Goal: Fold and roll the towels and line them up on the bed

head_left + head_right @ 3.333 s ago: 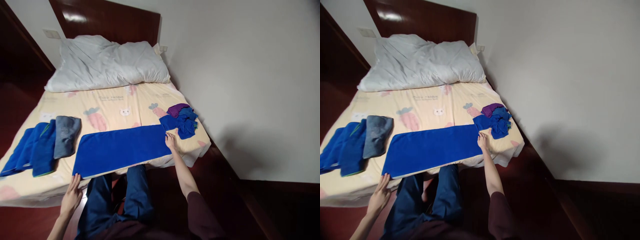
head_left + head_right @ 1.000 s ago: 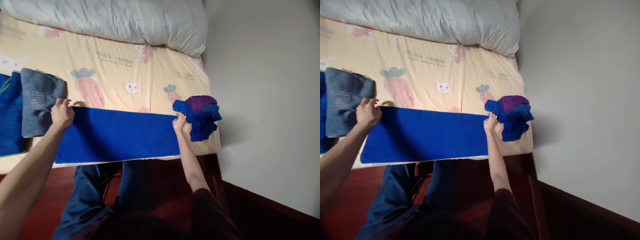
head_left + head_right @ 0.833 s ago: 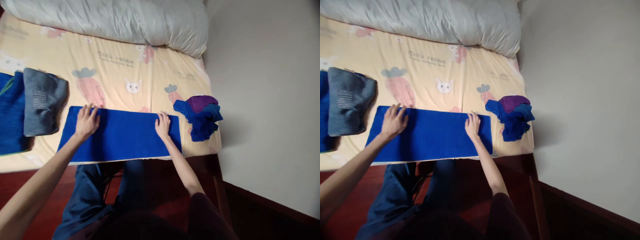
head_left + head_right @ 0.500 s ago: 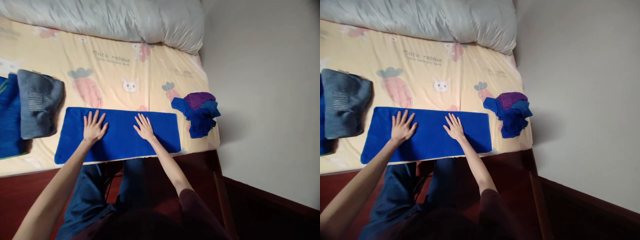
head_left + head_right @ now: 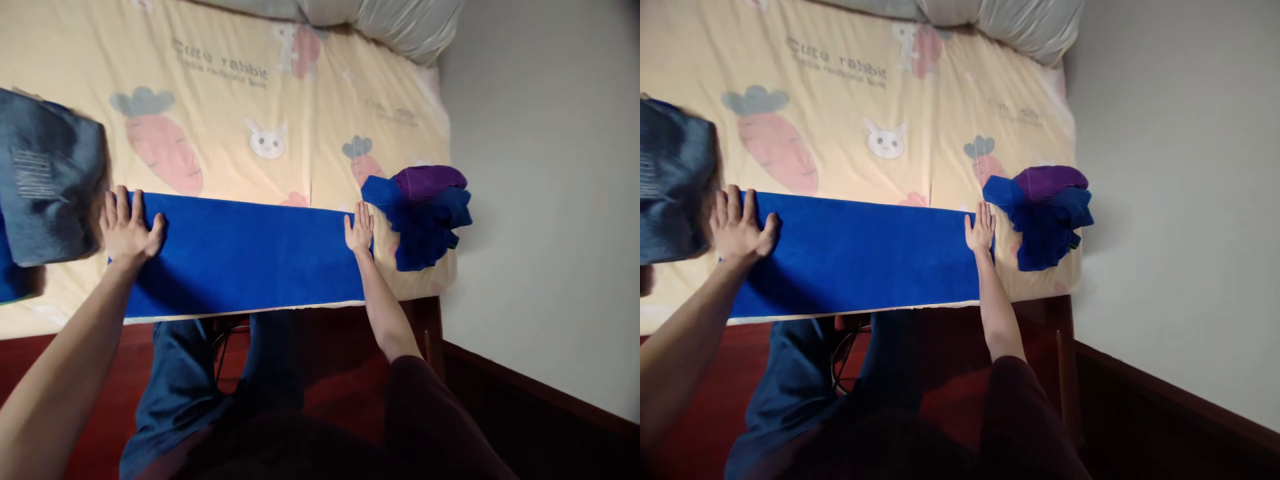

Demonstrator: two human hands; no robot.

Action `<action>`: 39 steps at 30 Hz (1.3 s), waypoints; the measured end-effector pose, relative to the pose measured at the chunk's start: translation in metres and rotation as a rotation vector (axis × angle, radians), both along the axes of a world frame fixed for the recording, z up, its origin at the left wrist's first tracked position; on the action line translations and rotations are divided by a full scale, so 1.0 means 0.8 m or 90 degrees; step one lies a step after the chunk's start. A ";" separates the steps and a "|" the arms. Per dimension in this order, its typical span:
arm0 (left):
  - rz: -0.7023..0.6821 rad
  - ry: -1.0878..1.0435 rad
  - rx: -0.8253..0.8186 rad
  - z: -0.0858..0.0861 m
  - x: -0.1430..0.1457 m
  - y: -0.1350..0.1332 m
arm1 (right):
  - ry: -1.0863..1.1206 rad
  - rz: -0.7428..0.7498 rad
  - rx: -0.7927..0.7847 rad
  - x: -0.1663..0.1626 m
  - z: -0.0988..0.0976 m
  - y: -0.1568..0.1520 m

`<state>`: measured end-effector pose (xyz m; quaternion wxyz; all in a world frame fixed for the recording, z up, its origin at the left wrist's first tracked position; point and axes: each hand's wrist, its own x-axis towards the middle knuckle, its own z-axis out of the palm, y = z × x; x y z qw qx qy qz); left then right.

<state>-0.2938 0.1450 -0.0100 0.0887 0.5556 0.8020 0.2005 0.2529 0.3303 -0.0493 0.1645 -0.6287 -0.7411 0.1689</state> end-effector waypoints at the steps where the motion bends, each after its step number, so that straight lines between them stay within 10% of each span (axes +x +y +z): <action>1: 0.003 -0.001 -0.003 -0.001 -0.001 0.000 | 0.018 -0.003 -0.010 -0.001 0.000 -0.001; 10: 0.000 -0.024 0.005 0.021 0.020 -0.001 | 0.024 -0.038 -0.051 -0.082 0.066 0.000; 18: -0.188 -0.046 -0.016 0.002 0.190 -0.088 | -0.057 0.261 -0.046 -0.240 0.052 -0.216; 22: -0.162 -0.042 -0.033 -0.013 0.210 -0.101 | -0.113 0.265 -0.092 -0.252 0.049 -0.239; 27: -0.165 -0.032 -0.047 -0.005 0.166 -0.102 | -0.096 0.281 -0.063 -0.180 0.045 -0.206; 34: 0.022 0.038 0.027 0.000 0.042 -0.131 | -0.143 0.004 -0.022 0.039 0.027 -0.142; 39: 0.031 0.047 0.045 -0.018 0.011 -0.127 | -0.164 -0.006 0.017 0.059 0.019 -0.137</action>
